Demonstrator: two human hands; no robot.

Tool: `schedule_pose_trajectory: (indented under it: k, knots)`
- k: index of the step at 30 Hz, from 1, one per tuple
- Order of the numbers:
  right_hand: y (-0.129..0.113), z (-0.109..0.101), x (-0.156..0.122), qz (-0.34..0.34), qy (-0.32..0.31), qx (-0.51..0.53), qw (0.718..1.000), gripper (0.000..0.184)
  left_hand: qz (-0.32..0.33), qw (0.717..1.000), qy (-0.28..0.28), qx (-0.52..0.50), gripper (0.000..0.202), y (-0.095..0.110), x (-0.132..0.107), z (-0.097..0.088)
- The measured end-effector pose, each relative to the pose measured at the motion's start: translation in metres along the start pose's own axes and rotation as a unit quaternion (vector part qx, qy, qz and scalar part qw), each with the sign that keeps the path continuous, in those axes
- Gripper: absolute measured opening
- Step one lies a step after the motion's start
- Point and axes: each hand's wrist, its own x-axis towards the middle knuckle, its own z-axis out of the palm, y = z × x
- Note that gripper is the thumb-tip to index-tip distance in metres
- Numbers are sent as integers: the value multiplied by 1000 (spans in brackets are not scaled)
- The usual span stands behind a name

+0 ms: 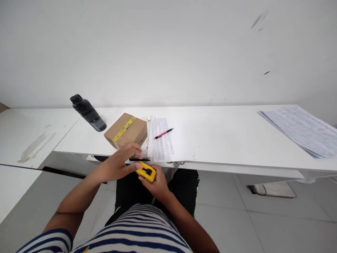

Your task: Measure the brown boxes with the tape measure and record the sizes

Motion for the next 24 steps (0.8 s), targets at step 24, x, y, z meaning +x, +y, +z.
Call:
schedule_pose_trajectory:
  k: [24]
  knots:
    - [-115,57,244,-138,-248,-105,953,53,-104,898,384,-186,103,-181,-76,47]
